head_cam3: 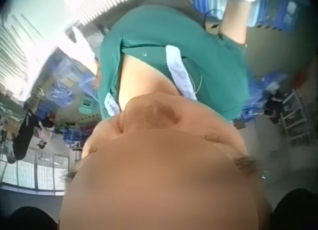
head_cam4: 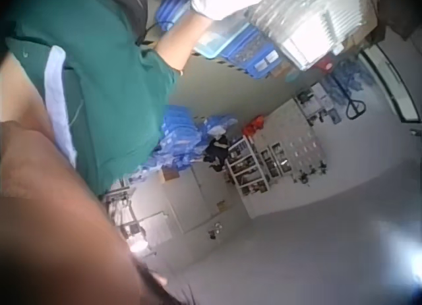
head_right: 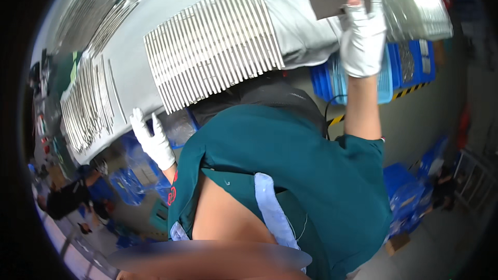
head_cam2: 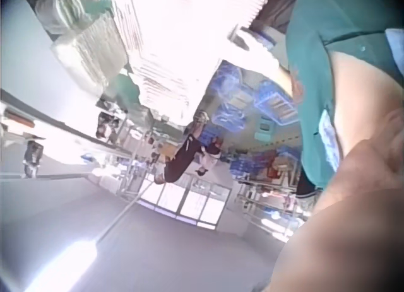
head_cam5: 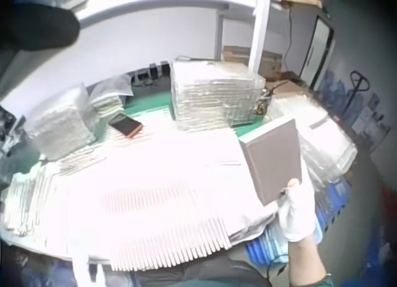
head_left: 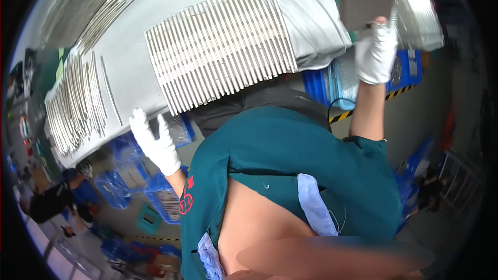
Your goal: Sanding and polishing the ends of a row of metal rods using a sanding block.
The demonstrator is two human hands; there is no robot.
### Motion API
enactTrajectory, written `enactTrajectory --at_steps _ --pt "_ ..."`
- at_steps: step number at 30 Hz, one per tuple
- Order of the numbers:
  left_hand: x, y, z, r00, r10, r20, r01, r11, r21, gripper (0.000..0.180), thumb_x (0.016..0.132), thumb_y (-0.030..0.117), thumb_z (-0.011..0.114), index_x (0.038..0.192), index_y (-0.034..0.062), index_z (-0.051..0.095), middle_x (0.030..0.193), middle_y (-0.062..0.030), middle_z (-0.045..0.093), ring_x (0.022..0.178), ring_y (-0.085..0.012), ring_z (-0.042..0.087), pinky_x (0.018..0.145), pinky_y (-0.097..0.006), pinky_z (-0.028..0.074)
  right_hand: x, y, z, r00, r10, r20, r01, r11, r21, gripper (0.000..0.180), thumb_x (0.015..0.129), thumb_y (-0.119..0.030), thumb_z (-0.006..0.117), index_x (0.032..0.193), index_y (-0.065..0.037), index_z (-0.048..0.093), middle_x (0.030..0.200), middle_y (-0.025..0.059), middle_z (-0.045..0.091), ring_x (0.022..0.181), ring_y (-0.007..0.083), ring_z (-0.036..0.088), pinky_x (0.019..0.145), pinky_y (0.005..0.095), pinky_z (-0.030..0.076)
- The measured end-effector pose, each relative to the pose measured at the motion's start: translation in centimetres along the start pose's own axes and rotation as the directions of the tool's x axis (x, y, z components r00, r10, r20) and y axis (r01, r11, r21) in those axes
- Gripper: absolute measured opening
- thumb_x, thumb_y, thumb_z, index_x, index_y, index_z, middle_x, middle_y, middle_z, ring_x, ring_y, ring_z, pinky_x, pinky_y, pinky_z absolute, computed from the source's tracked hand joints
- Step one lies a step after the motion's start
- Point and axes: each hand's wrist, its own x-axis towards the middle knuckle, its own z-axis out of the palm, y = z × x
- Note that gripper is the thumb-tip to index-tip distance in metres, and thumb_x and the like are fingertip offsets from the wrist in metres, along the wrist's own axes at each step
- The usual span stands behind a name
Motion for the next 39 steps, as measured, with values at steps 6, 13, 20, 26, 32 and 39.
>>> enactTrajectory --at_steps 6,13,20,26,32,39 --pt "0.9 2.7 2.0 0.978 0.192 0.078 -0.187 0.98 -0.074 0.06 0.075 0.033 0.079 0.122 0.0015 0.06 0.124 -0.0215 0.06 0.121 -0.0427 0.05 0.105 -0.051 0.035 2.0 8.8 4.6 0.977 0.138 0.16 -0.121 0.986 -0.116 0.059 0.093 -0.021 0.064 0.144 -0.004 0.039 0.131 0.0078 0.054 0.114 0.0149 0.054 0.096 0.029 0.046" --pt "3.7 4.5 3.1 0.869 0.401 0.289 -0.407 0.912 -0.042 0.082 0.07 0.064 0.067 0.12 -0.0008 0.061 0.126 -0.0222 0.057 0.116 -0.0414 0.048 0.103 -0.054 0.032 1.6 11.2 7.0 0.964 0.083 0.252 0.015 0.932 -0.363 0.062 0.093 -0.02 0.063 0.144 0.001 0.036 0.141 0.0123 0.047 0.13 0.0194 0.044 0.109 0.0307 0.033" --pt "5.2 7.1 4.5 0.778 0.514 0.361 -0.483 0.857 -0.18 0.093 0.064 0.066 0.067 0.132 0.0049 0.052 0.134 -0.0216 0.049 0.12 -0.0416 0.046 0.106 -0.055 0.03 1.6 11.2 7.1 0.951 0.187 0.245 -0.113 0.951 -0.288 0.059 0.092 -0.014 0.063 0.145 -0.002 0.039 0.136 0.0109 0.051 0.122 0.0169 0.049 0.105 0.0286 0.037" --pt "4.8 7.2 5.0 0.765 0.516 0.386 -0.479 0.856 -0.193 0.098 0.056 0.056 0.078 0.137 0.0089 0.049 0.135 -0.0197 0.05 0.123 -0.0427 0.047 0.106 -0.055 0.032 1.4 10.8 7.5 0.944 0.211 0.254 -0.113 0.929 -0.353 0.059 0.091 -0.015 0.065 0.143 0.001 0.041 0.135 0.0118 0.053 0.121 0.0171 0.051 0.104 0.0282 0.038" --pt "4.9 8.9 4.7 0.709 0.567 0.42 -0.492 0.824 -0.281 0.08 0.068 0.049 0.075 0.132 0.007 0.052 0.134 -0.0133 0.052 0.124 -0.0332 0.047 0.108 -0.051 0.03 1.3 10.7 7.7 0.954 0.138 0.266 -0.046 0.945 -0.323 0.061 0.09 -0.013 0.067 0.143 0.0 0.041 0.137 0.0127 0.052 0.122 0.0175 0.051 0.104 0.0283 0.038" --pt "3.9 9.3 6.5 0.719 0.587 0.372 -0.573 0.803 -0.16 0.078 0.065 0.023 0.079 0.136 0.0113 0.049 0.137 -0.0093 0.051 0.125 -0.0304 0.048 0.109 -0.049 0.033 0.7 8.6 7.3 0.924 0.155 0.349 0.004 0.91 -0.414 0.068 0.086 -0.015 0.072 0.144 -0.001 0.04 0.136 0.0146 0.052 0.119 0.0191 0.053 0.101 0.0294 0.042"
